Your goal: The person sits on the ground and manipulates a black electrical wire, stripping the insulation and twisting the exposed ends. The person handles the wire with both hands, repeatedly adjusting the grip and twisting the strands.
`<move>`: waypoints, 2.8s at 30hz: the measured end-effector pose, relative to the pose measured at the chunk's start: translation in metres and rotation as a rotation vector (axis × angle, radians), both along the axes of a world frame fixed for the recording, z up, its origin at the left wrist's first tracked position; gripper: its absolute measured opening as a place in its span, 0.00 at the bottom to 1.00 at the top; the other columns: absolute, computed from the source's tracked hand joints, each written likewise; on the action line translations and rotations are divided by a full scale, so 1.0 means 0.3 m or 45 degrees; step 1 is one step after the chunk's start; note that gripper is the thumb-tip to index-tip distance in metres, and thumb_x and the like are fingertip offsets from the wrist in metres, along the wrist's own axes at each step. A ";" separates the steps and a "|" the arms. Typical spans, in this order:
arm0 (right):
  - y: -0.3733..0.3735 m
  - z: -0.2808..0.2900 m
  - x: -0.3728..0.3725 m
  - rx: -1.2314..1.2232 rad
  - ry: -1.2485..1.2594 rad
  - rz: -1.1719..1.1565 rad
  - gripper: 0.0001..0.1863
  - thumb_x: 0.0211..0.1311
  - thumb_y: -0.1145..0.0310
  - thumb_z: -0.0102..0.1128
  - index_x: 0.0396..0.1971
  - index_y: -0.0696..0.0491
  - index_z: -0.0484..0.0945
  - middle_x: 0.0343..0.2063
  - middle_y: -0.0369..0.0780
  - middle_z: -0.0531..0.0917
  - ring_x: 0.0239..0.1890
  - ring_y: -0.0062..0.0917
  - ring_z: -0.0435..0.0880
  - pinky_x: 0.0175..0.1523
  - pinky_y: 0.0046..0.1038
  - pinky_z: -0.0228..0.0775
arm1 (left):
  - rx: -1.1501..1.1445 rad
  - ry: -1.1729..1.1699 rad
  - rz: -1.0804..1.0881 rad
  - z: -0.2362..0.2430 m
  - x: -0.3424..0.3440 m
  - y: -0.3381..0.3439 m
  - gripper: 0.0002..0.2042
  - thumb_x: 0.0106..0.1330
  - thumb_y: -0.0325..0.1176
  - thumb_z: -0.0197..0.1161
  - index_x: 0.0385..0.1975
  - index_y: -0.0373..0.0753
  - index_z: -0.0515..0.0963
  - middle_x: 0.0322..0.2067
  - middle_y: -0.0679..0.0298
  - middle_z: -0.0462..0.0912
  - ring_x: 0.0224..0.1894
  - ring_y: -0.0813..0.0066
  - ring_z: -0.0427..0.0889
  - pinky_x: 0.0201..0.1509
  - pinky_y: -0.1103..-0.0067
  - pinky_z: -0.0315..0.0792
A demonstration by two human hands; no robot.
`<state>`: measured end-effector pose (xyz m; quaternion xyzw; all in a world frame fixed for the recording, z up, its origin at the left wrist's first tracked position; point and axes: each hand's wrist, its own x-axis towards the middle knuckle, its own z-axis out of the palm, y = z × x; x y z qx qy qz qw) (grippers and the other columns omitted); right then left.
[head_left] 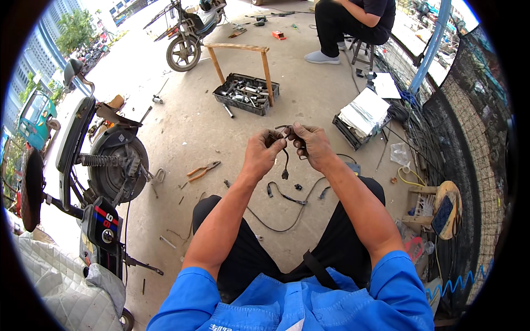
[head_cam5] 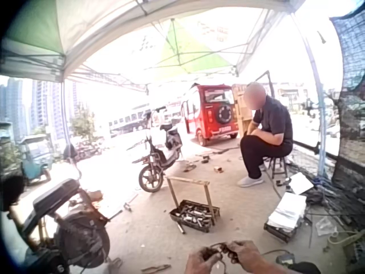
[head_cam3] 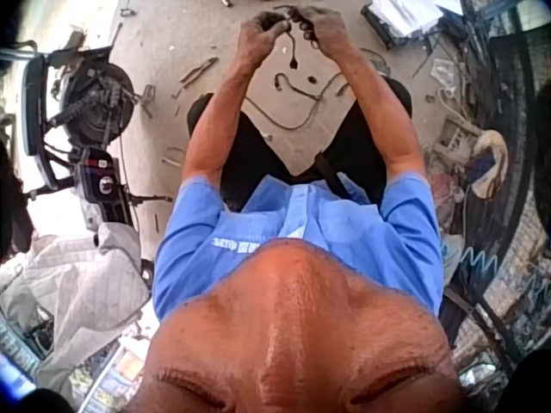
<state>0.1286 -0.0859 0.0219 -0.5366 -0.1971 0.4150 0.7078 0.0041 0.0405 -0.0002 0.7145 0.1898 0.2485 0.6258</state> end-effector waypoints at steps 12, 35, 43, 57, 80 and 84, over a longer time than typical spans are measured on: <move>-0.049 0.010 -0.018 -0.181 -0.521 -0.041 0.13 0.65 0.65 0.64 0.35 0.63 0.84 0.21 0.33 0.79 0.22 0.13 0.70 0.25 0.21 0.62 | 0.094 0.038 -0.100 0.037 -0.013 -0.039 0.08 0.64 0.25 0.67 0.39 0.28 0.79 0.32 0.56 0.86 0.36 0.73 0.84 0.44 0.76 0.79; -0.139 0.092 0.011 -0.209 -0.567 -0.270 0.20 0.69 0.57 0.59 0.22 0.57 0.77 0.15 0.32 0.74 0.15 0.13 0.67 0.19 0.21 0.59 | -0.043 -0.057 -0.046 0.043 -0.046 -0.035 0.08 0.65 0.28 0.66 0.37 0.28 0.78 0.30 0.59 0.84 0.33 0.73 0.84 0.43 0.75 0.80; -0.333 0.187 0.222 0.042 -0.373 -0.653 0.25 0.67 0.50 0.62 0.16 0.50 0.70 0.12 0.32 0.71 0.11 0.14 0.66 0.14 0.18 0.54 | -0.092 -0.101 -0.035 0.053 -0.056 -0.026 0.07 0.67 0.29 0.65 0.36 0.30 0.79 0.30 0.60 0.84 0.33 0.73 0.85 0.43 0.77 0.81; -0.537 -0.223 0.459 -0.960 -0.838 -0.367 0.16 0.54 0.64 0.73 0.32 0.63 0.83 0.24 0.40 0.83 0.22 0.20 0.80 0.25 0.25 0.72 | -0.017 0.001 -0.018 0.051 -0.047 -0.009 0.08 0.67 0.29 0.65 0.37 0.28 0.79 0.30 0.60 0.84 0.33 0.74 0.84 0.43 0.78 0.80; -0.505 -0.694 0.470 -1.272 -0.857 -0.278 0.16 0.52 0.62 0.68 0.31 0.61 0.85 0.29 0.51 0.86 0.37 0.42 0.87 0.45 0.38 0.79 | -0.106 -0.028 0.080 0.019 -0.025 0.005 0.07 0.68 0.27 0.62 0.35 0.29 0.78 0.29 0.58 0.85 0.30 0.74 0.85 0.39 0.77 0.80; -0.395 -0.354 0.451 -0.837 -0.554 -0.304 0.12 0.57 0.67 0.65 0.31 0.61 0.84 0.25 0.43 0.85 0.31 0.28 0.86 0.39 0.30 0.79 | -0.097 -0.053 0.107 0.028 -0.022 0.000 0.07 0.69 0.28 0.61 0.35 0.29 0.78 0.27 0.58 0.85 0.29 0.74 0.84 0.39 0.77 0.80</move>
